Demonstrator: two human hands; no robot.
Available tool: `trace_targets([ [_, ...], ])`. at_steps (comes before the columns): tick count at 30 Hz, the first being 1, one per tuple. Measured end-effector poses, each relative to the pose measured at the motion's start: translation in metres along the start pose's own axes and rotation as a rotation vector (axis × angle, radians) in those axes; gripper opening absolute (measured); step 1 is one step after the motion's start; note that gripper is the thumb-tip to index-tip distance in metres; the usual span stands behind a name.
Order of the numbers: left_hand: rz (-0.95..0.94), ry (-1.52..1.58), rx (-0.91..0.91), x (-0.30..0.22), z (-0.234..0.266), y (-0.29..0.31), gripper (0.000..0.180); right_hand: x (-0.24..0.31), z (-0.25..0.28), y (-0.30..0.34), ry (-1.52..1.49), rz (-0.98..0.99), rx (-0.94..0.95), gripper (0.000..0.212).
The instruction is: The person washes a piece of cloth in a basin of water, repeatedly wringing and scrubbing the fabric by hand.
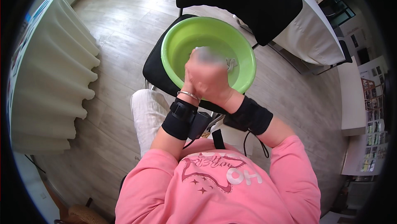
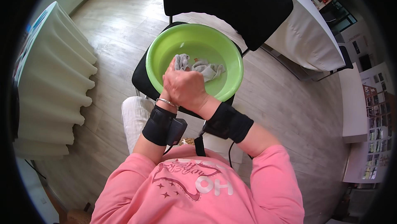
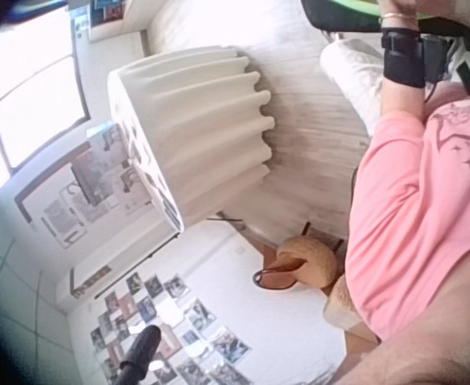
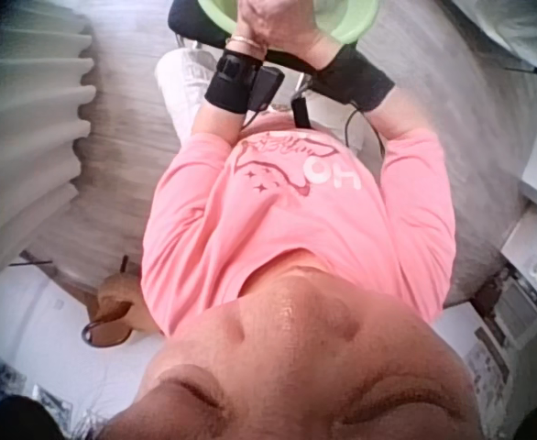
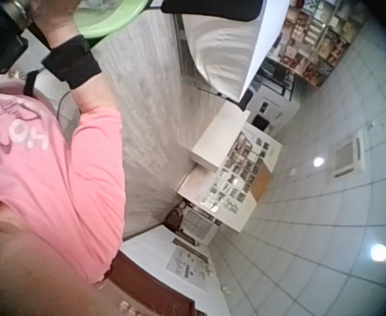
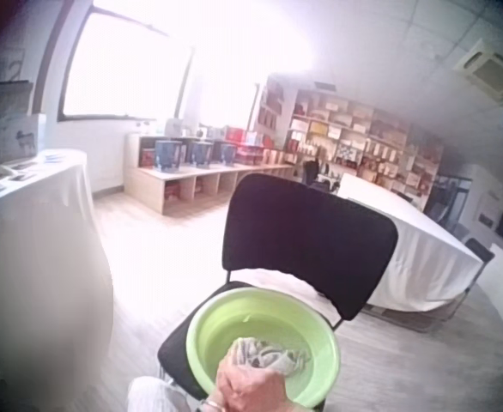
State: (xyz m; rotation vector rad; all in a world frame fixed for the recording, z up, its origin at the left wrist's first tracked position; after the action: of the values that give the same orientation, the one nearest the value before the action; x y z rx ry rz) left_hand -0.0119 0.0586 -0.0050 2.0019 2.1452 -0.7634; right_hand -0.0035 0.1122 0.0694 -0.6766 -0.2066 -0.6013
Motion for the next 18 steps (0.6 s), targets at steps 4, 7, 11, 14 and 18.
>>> trace_targets([
  [4,0.175,-0.020,-0.286,0.021,0.014,-0.010,0.027,-0.050,0.002,-0.009,0.105,-0.053,0.015,0.024],
  [7,0.169,-0.073,-0.267,0.010,-0.007,-0.017,0.027,-0.075,0.019,-0.014,0.239,-0.255,0.031,0.028],
  [11,0.164,-0.055,-0.240,-0.004,-0.020,-0.022,0.030,-0.093,0.033,-0.005,0.045,-0.400,0.007,0.038],
  [14,0.161,-0.091,-0.242,-0.010,-0.002,-0.019,0.032,-0.079,0.021,0.002,-0.394,-0.464,0.027,0.040],
  [18,0.150,-0.152,-0.209,-0.009,0.003,-0.017,0.033,-0.060,0.020,0.005,-0.161,-0.133,0.006,0.029],
])
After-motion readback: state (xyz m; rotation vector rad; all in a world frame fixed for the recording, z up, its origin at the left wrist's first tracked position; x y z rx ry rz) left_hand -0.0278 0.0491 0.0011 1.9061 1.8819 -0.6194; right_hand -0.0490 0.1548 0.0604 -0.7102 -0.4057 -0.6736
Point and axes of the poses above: each hand's wrist, its own y-axis away from the middle knuckle, its own z-axis out of the back of the hand, x = y × z, the point moved 3 cm from there along -y, towards the middle knuckle, and after that the axes turned 13 degrees about x, right-handed, at the moved point
